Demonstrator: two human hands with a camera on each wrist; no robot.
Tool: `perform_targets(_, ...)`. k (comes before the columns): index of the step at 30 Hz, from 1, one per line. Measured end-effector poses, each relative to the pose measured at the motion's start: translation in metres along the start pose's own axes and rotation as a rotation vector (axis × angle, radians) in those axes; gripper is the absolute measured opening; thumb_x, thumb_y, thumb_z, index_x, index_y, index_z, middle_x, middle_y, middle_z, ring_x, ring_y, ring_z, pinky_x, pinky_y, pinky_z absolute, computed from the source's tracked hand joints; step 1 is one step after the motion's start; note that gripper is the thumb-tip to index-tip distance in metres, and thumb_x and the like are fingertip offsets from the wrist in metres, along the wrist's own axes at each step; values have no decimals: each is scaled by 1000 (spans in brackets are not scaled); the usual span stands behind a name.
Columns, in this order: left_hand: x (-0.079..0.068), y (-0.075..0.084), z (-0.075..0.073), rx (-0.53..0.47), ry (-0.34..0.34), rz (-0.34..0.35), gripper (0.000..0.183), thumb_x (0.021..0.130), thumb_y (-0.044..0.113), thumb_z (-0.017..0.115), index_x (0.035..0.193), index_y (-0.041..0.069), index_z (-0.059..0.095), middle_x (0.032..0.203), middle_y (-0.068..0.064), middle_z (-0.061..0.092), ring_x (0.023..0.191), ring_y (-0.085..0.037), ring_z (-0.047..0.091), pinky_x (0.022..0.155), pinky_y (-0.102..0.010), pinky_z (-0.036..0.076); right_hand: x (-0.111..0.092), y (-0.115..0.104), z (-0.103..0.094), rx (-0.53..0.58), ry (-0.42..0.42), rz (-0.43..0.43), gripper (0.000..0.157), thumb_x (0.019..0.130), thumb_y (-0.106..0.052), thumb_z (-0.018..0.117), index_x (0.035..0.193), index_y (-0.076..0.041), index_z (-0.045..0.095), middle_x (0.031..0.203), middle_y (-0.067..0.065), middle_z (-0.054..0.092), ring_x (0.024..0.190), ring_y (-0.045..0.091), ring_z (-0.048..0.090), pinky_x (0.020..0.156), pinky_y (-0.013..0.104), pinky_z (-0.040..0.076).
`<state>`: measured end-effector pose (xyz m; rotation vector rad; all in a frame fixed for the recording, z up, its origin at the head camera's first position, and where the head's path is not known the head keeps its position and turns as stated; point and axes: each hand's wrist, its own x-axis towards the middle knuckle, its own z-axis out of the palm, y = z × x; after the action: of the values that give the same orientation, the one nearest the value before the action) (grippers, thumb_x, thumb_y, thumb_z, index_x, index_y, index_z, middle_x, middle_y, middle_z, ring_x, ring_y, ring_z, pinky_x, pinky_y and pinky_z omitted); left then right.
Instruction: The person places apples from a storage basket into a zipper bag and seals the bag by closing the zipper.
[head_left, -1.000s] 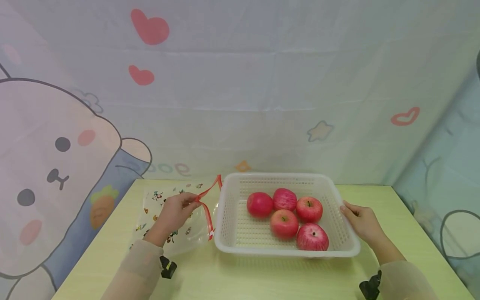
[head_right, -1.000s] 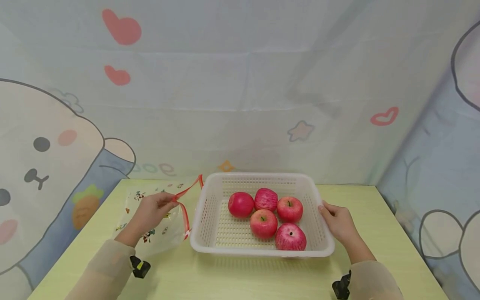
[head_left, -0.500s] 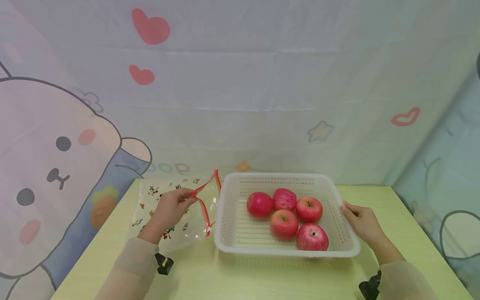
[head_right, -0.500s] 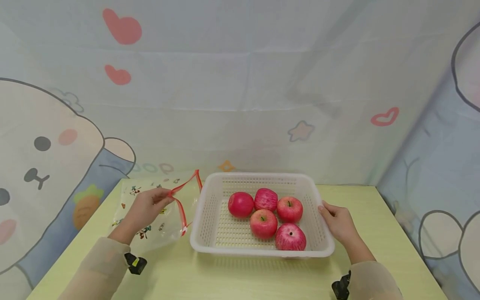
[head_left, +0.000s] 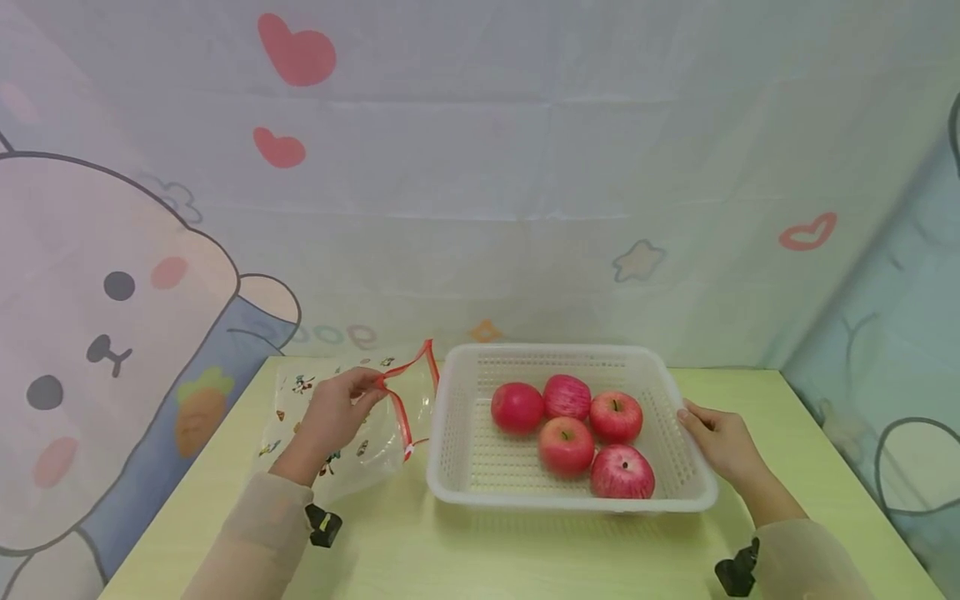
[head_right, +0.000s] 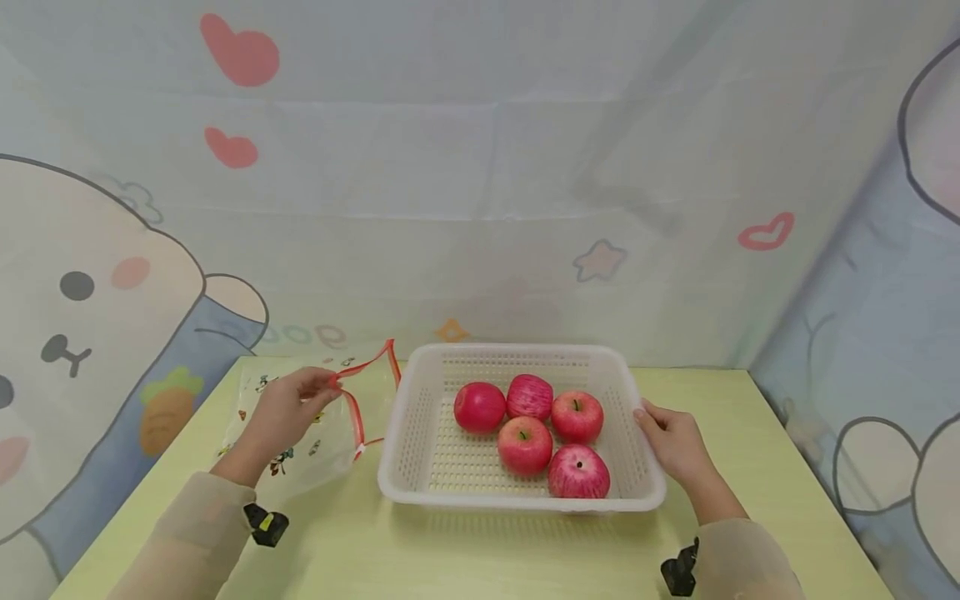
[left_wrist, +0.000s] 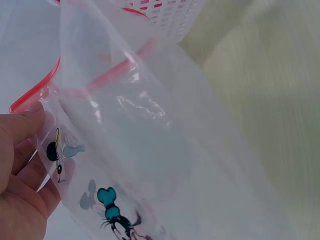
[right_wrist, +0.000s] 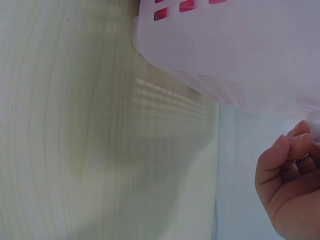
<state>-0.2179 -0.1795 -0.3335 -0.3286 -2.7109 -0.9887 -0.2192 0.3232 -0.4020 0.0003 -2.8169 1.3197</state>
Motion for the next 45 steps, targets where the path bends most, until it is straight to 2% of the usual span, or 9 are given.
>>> perform_targets(5,1,-1,-1,-2,10,16,26,88,9,65,113,1,64,95,-11,70,90,-29,66,80,-43,54,0,0,0,-9,2,1,51,100,-29,47,134,9,44,122,35,54,78,20,67,60,21,53)
perform_targets(12,0,-4,-2,17,1,33,30,88,8,65,117,-1,63,95,-10,69,88,-25,64,80,-42,54,0,1,0,8,-1,8,52,100,-30,46,135,9,43,121,35,54,74,13,65,60,21,53)
perform_targets(17,1,-6,-4,26,6,43,26,89,10,64,114,2,64,94,-9,68,87,-23,64,80,-42,54,0,2,1,25,-8,18,53,100,-31,46,136,8,42,120,35,56,71,9,64,59,22,54)
perform_targets(28,1,-6,-14,48,-5,6,27,93,9,59,118,0,59,101,-14,67,90,-29,64,77,-43,55,-1,-1,1,-1,-12,36,55,100,-34,45,136,7,42,121,35,56,74,13,64,60,23,54)
perform_targets(37,1,-2,-20,35,17,6,28,93,7,58,120,-1,57,105,-18,66,96,-34,65,82,-47,54,-1,-1,0,4,-15,39,54,100,-33,45,136,7,41,121,35,55,74,13,64,60,22,54)
perform_targets(45,3,-5,-23,22,17,-19,28,94,9,58,120,0,57,106,-17,66,96,-33,65,80,-45,54,-2,-2,0,5,-15,47,54,100,-33,45,136,7,42,123,34,54,77,16,65,61,22,54)
